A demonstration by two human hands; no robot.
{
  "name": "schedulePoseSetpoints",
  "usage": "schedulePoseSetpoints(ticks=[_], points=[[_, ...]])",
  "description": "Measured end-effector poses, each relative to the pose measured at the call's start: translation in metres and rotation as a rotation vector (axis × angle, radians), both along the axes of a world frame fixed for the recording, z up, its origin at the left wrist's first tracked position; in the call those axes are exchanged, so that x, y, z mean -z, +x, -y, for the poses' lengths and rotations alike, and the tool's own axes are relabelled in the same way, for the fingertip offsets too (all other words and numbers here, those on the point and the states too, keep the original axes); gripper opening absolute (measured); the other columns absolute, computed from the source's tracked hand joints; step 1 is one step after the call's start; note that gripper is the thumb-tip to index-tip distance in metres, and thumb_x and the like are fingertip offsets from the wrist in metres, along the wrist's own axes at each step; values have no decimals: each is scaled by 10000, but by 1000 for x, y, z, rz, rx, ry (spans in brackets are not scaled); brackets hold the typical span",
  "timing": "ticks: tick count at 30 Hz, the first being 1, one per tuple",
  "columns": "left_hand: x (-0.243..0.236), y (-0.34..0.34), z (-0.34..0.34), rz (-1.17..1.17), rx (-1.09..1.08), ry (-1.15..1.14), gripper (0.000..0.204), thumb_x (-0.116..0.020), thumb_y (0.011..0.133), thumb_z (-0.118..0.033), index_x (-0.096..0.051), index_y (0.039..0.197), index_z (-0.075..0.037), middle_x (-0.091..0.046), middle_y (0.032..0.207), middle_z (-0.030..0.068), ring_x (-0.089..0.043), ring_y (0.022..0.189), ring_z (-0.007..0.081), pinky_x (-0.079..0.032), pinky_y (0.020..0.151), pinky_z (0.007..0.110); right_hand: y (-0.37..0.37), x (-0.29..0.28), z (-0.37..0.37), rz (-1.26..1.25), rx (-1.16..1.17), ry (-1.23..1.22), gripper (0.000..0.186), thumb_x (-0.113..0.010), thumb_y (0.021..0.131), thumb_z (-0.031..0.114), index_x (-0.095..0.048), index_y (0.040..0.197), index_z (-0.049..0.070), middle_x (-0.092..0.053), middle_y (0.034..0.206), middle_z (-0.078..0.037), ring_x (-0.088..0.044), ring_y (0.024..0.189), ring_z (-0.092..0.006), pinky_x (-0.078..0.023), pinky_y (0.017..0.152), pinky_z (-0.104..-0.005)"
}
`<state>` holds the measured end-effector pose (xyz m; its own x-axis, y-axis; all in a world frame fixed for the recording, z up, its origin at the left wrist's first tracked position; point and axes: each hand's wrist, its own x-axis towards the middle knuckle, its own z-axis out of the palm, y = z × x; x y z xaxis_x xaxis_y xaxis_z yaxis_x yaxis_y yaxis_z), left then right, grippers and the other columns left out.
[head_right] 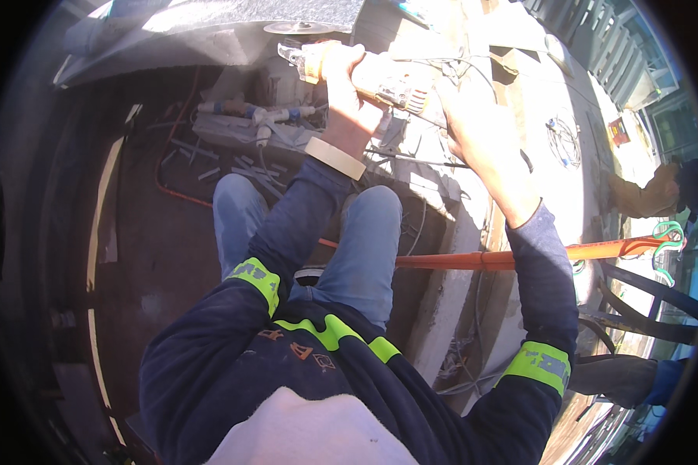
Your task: The person uses an angle grinder to cut and smooth a rectangular stone slab. They hold the slab with one hand while operating the tool with the other, generating dust as they work along the edges and surface.
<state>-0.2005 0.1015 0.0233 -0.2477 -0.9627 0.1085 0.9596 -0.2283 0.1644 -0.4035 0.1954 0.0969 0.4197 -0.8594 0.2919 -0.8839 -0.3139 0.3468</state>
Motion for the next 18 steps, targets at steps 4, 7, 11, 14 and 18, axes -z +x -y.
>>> schedulePoseSetpoints(ticks=[4,7,11,14,18], points=[[6,-3,10,8,16,62,163,-680,1047,-210,-649,1186,-129,-704,1142,54,-705,1144,216,-606,1016,441,3,-3,-1,30,35,43,792,-860,759,114,-600,1507,100,-711,932,-128,-701,890,-317,-574,748,-433],[9,0,17,12,51,110,184,-690,1040,-224,-648,1189,-125,-709,1164,64,-703,1150,222,-604,1016,446,10,-4,2,16,-2,-14,776,-858,753,111,-617,1491,104,-721,904,-118,-696,914,-331,-576,759,-446],[10,1,20,41,-2,86,220,-727,1008,-239,-645,1171,-117,-706,1138,80,-706,1111,243,-610,998,484,14,-5,7,10,-22,-39,734,-830,783,105,-616,1485,113,-733,931,-141,-711,891,-343,-579,763,-448],[11,3,24,34,5,110,237,-748,988,-241,-643,1155,-111,-700,1114,90,-706,1078,260,-614,983,509,18,-7,10,26,8,10,676,-779,857,97,-583,1504,131,-739,969,-187,-748,826,-350,-588,729,-454],[12,2,30,2,1,108,234,-758,980,-242,-641,1135,-111,-699,1104,99,-709,1049,267,-617,971,513,10,2,18,73,-58,2,645,-779,865,106,-587,1481,132,-744,956,-178,-758,846,-347,-590,732,-456]])
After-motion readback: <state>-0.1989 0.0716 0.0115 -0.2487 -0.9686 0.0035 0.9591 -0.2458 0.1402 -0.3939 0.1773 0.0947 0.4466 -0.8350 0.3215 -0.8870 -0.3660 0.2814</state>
